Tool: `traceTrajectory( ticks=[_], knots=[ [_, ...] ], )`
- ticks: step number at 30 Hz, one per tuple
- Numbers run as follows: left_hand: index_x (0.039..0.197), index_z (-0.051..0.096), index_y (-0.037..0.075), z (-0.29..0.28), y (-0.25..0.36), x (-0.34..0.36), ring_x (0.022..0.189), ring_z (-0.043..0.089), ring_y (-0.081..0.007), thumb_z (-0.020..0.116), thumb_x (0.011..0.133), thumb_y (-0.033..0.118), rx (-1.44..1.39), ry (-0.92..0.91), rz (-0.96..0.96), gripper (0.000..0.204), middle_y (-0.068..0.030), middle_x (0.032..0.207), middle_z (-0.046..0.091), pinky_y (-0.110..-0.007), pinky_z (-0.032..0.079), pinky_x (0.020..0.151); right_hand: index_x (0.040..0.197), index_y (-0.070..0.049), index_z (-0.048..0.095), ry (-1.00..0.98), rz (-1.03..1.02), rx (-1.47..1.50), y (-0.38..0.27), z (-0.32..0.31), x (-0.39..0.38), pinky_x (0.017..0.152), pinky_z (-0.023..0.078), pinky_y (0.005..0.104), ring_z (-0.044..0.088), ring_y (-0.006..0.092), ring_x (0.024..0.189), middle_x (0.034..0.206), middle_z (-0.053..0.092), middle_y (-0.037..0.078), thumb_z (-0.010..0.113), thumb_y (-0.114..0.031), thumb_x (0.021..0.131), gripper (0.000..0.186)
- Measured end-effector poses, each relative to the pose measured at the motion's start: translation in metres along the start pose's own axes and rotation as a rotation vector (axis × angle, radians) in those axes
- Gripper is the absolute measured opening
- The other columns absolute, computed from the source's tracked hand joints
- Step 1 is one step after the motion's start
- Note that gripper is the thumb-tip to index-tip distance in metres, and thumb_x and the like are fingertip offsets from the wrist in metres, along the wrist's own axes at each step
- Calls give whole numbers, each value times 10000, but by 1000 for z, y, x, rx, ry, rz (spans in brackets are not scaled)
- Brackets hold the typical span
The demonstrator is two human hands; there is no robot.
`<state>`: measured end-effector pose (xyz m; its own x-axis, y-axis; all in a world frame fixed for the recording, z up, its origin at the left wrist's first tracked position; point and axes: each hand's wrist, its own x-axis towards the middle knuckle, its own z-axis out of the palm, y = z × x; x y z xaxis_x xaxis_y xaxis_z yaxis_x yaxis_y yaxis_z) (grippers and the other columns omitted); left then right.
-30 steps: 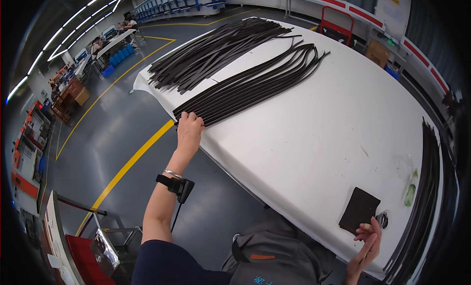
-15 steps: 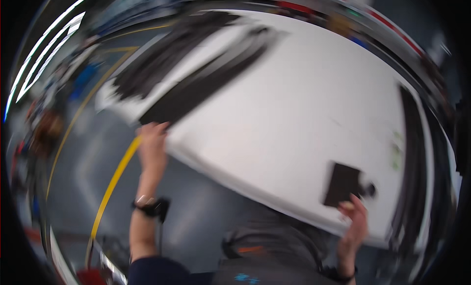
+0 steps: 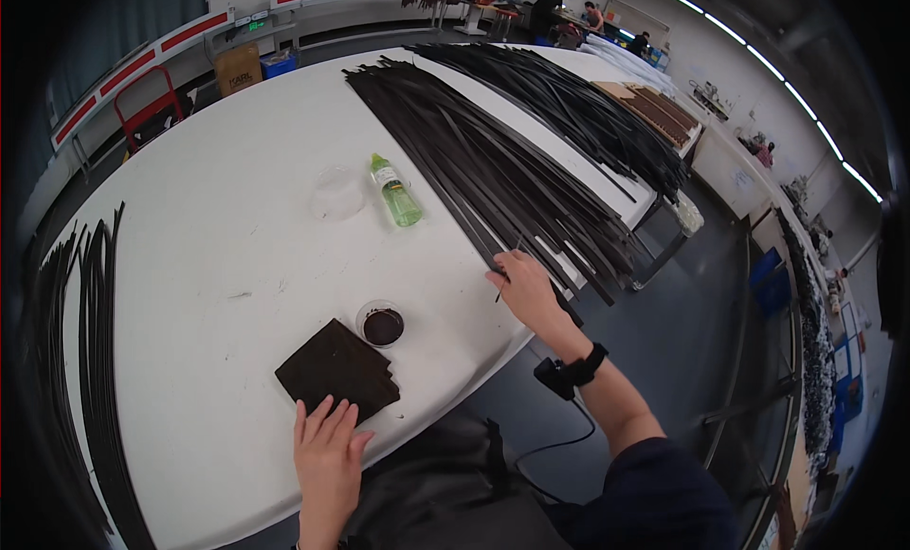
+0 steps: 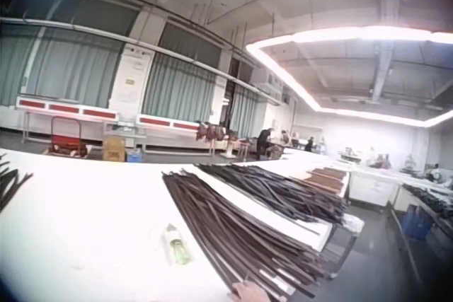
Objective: Applying dark edge paint to the side of a leather strap using a small applicator tool.
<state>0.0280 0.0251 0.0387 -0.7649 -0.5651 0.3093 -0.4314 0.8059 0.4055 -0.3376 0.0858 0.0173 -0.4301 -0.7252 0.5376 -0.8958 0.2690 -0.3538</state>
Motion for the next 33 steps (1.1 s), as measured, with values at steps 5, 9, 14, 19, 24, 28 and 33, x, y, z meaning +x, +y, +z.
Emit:
traceTrajectory(
  ticks=[5,9,14,19,24,28,33],
  knots=[
    [1089,647,36,-14,23,16,1064,563,-308,717,756,119,-95,191,11,350,-110,1099,627,-522,377,1003,845,46,614,-249,-11,-113,5,12,33,779,496,433,614,372,866,873,615,209,676,-94,791,163],
    [1063,654,28,-8,40,29,992,592,-298,740,734,110,-135,185,131,351,-103,1072,634,-497,426,946,753,42,616,-411,7,-238,2,14,51,710,513,448,632,391,772,784,633,225,657,-131,777,180],
    [1052,650,-7,-6,57,55,871,611,-304,693,787,29,-406,167,131,271,-139,1011,645,-341,512,779,734,60,615,-257,123,-7,-1,5,34,647,524,413,645,373,710,724,650,201,625,-102,762,165],
    [1254,538,-58,27,57,80,952,636,-176,577,927,46,-1283,-95,-325,346,-135,1088,661,-282,495,869,1002,52,630,-287,474,984,-76,-49,-33,620,477,229,597,82,700,789,659,41,603,-73,883,175],
    [1225,574,-31,43,63,104,938,648,-155,620,885,13,-1611,-137,-424,345,-128,1046,671,-297,548,845,1029,20,605,-109,110,627,-116,-58,-68,654,490,247,620,122,720,845,632,66,621,-5,861,170],
    [1141,614,-27,39,63,97,906,660,-154,632,859,-27,-1599,-150,-418,282,-110,1004,681,-301,564,814,999,3,600,-22,22,561,-122,-52,-80,625,504,275,622,184,683,819,607,83,646,42,811,198],
    [1141,626,-11,28,55,87,818,634,-99,647,855,-6,-1519,-84,-412,286,-56,950,680,-253,542,745,980,-7,593,-53,-41,570,-128,-51,-77,637,512,301,644,205,713,831,610,102,647,2,818,171]
  ],
)
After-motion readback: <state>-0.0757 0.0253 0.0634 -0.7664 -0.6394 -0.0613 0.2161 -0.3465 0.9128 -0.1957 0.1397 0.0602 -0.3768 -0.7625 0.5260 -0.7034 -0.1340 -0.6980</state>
